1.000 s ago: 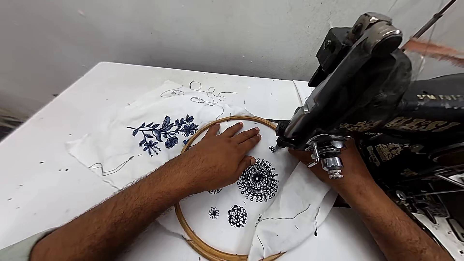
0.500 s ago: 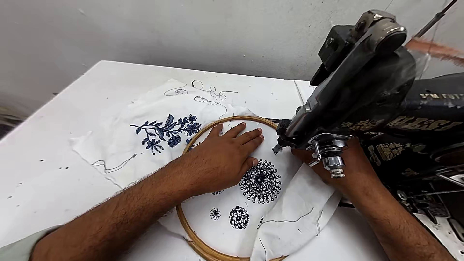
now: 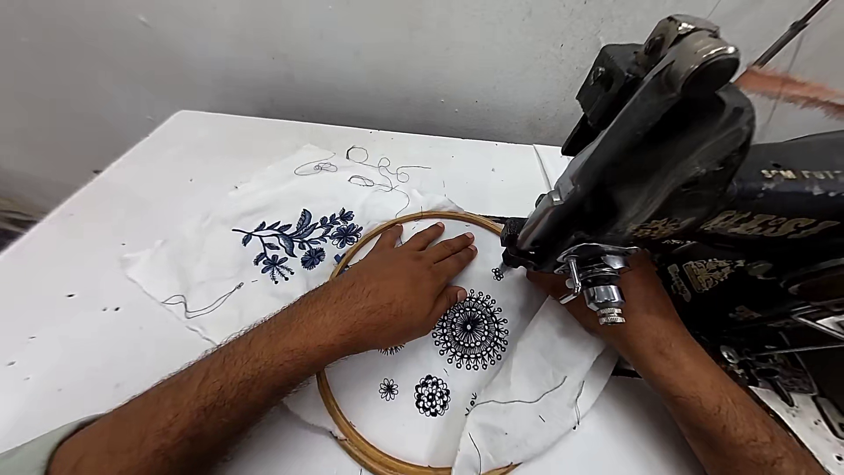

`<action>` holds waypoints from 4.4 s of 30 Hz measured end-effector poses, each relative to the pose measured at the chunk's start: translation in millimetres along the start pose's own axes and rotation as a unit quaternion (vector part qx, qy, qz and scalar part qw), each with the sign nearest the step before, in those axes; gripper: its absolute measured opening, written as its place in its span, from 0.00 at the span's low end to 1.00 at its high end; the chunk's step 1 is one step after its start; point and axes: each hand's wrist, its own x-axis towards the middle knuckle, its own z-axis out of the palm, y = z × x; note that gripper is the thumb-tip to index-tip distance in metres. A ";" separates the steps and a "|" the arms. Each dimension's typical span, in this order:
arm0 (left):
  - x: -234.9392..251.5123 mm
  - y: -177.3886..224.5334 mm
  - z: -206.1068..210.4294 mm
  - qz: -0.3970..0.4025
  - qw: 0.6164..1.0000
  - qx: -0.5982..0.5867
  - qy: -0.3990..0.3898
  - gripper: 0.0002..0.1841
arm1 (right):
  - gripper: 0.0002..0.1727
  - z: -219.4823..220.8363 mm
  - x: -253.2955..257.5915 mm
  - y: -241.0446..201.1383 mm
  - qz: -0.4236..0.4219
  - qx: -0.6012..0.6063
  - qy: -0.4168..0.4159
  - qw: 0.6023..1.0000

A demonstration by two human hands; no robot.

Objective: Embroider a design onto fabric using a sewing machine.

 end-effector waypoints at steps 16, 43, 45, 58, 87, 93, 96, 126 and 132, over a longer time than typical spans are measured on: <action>0.3 2.6 2.7 0.005 1.000 0.001 0.007 0.31 | 0.12 -3.7 0.5 -0.1 0.008 -0.001 -0.010 1.000; 1.1 -1.3 1.9 0.006 1.000 -0.004 0.008 0.31 | 0.13 1.0 1.8 3.4 -0.007 0.006 0.005 1.000; 1.5 0.5 3.2 0.008 1.000 -0.001 0.013 0.31 | 0.11 -2.4 1.6 1.7 0.001 -0.002 -0.005 1.000; -0.7 3.3 -0.2 0.002 1.000 -0.002 -0.003 0.31 | 0.12 -0.6 2.1 3.6 -0.004 0.000 -0.003 1.000; -0.1 4.1 0.3 0.011 1.000 0.004 -0.005 0.31 | 0.11 -6.9 2.2 0.4 0.010 -0.002 -0.020 1.000; -0.3 1.5 -1.4 0.008 1.000 0.000 -0.008 0.31 | 0.12 -3.5 3.6 1.6 0.011 -0.010 -0.023 1.000; 0.7 3.9 0.6 0.008 1.000 0.000 -0.005 0.31 | 0.10 -6.3 3.3 1.3 0.004 -0.013 -0.024 1.000; -2.4 2.2 -1.1 0.011 1.000 -0.004 -0.006 0.31 | 0.12 -4.9 1.3 4.3 -0.002 -0.007 -0.023 1.000; -2.0 0.6 -0.8 0.016 1.000 -0.002 -0.001 0.31 | 0.10 -14.0 8.4 -2.1 0.044 -0.055 -0.092 0.993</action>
